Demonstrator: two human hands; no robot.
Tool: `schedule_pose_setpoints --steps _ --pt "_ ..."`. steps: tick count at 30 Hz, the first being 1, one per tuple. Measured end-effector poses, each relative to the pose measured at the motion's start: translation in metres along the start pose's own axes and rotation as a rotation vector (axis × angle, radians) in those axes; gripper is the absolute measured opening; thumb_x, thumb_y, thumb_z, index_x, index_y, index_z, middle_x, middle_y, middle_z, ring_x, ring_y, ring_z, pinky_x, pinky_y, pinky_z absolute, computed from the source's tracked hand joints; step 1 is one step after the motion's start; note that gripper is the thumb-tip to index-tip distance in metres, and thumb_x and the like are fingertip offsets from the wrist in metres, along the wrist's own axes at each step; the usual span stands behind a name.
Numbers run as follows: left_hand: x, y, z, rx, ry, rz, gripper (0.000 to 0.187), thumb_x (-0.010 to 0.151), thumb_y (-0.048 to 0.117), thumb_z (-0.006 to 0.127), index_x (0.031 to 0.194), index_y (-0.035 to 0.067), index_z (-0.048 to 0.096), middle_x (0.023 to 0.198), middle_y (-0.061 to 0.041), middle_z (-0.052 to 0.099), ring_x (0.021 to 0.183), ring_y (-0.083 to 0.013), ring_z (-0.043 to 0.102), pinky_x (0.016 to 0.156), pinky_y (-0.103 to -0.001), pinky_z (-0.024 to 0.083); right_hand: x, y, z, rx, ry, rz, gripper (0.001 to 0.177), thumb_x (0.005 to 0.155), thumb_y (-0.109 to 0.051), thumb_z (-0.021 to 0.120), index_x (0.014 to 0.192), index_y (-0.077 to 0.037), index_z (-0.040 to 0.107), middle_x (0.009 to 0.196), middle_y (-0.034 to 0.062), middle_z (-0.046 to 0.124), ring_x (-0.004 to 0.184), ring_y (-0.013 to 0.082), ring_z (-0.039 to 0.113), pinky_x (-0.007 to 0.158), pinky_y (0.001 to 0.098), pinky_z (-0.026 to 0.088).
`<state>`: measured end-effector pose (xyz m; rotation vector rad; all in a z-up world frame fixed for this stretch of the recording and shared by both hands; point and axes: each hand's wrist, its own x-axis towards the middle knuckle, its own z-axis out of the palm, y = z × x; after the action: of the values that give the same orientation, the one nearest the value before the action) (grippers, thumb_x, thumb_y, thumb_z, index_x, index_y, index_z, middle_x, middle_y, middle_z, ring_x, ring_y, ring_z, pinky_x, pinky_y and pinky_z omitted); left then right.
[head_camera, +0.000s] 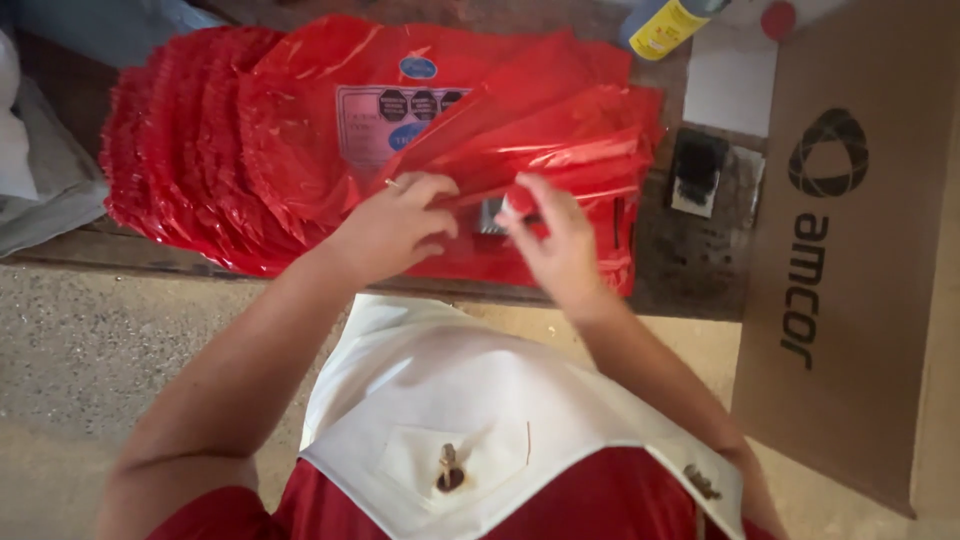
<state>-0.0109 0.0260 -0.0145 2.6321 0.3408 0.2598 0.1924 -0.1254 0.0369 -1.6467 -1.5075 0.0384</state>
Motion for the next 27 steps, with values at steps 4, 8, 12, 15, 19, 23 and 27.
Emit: schedule_pose_setpoints --steps 4,8,12,15,19,23,27 --pt "0.001 -0.011 0.022 0.152 -0.036 -0.023 0.032 0.074 0.038 0.087 0.100 0.025 0.075 0.141 0.003 0.050 0.134 -0.0343 0.052 0.093 -0.044 0.060 0.008 0.017 -0.031 0.249 0.020 0.393 0.049 0.087 -0.010 0.086 0.133 -0.009 0.067 0.118 0.0209 0.071 0.104 0.0302 0.072 0.086 0.0379 0.062" --pt "-0.004 -0.017 0.041 0.089 0.012 -0.076 0.016 0.085 0.034 0.080 0.093 0.021 0.075 0.136 0.003 0.055 0.129 -0.0342 0.057 0.090 -0.046 0.060 0.009 -0.005 -0.071 0.211 0.173 0.359 0.045 0.094 -0.010 0.081 0.135 -0.008 0.064 0.120 0.0160 0.067 0.101 0.0214 0.067 0.086 0.0335 0.060" --pt "0.002 -0.020 0.037 -0.041 0.048 -0.149 0.017 0.092 0.031 0.075 0.098 0.015 0.070 0.133 0.002 0.055 0.119 -0.0371 0.062 0.086 -0.047 0.061 0.000 -0.021 -0.077 0.149 0.118 0.340 0.048 0.089 -0.010 0.082 0.134 -0.004 0.065 0.113 0.0160 0.064 0.097 0.0240 0.067 0.083 0.0369 0.060" --pt "0.006 -0.013 0.020 -0.110 0.081 -0.206 0.017 0.097 0.031 0.071 0.102 0.015 0.066 0.130 0.000 0.056 0.101 -0.0428 0.070 0.083 -0.048 0.062 -0.004 -0.021 -0.048 0.004 0.010 0.073 0.047 0.085 -0.021 0.089 0.126 -0.005 0.071 0.114 0.0154 0.071 0.102 0.0339 0.072 0.090 0.0396 0.058" --pt "0.006 -0.010 0.009 -0.156 0.108 -0.249 0.015 0.099 0.028 0.068 0.104 0.014 0.063 0.131 -0.001 0.054 0.096 -0.0431 0.072 0.079 -0.047 0.064 -0.018 0.001 0.003 -0.064 0.008 -0.063 0.045 0.086 -0.023 0.088 0.123 -0.005 0.071 0.106 0.0130 0.072 0.093 0.0321 0.071 0.086 0.0406 0.059" --pt "0.003 0.001 -0.012 -0.266 0.113 -0.250 0.031 0.089 0.030 0.077 0.111 0.018 0.060 0.132 0.000 0.051 0.100 -0.0427 0.071 0.081 -0.049 0.064 -0.007 0.019 0.020 -0.038 0.008 -0.071 0.046 0.088 -0.020 0.086 0.126 -0.002 0.068 0.108 0.0187 0.071 0.096 0.0367 0.071 0.088 0.0441 0.058" --pt "0.001 -0.001 0.001 -0.026 0.119 -0.100 0.044 0.081 0.022 0.082 0.116 0.013 0.058 0.128 -0.006 0.052 0.103 -0.0418 0.070 0.075 -0.046 0.065 0.014 0.030 -0.015 0.281 -0.017 0.440 0.049 0.085 -0.011 0.087 0.130 -0.009 0.068 0.113 0.0182 0.073 0.104 0.0304 0.072 0.092 0.0413 0.059"
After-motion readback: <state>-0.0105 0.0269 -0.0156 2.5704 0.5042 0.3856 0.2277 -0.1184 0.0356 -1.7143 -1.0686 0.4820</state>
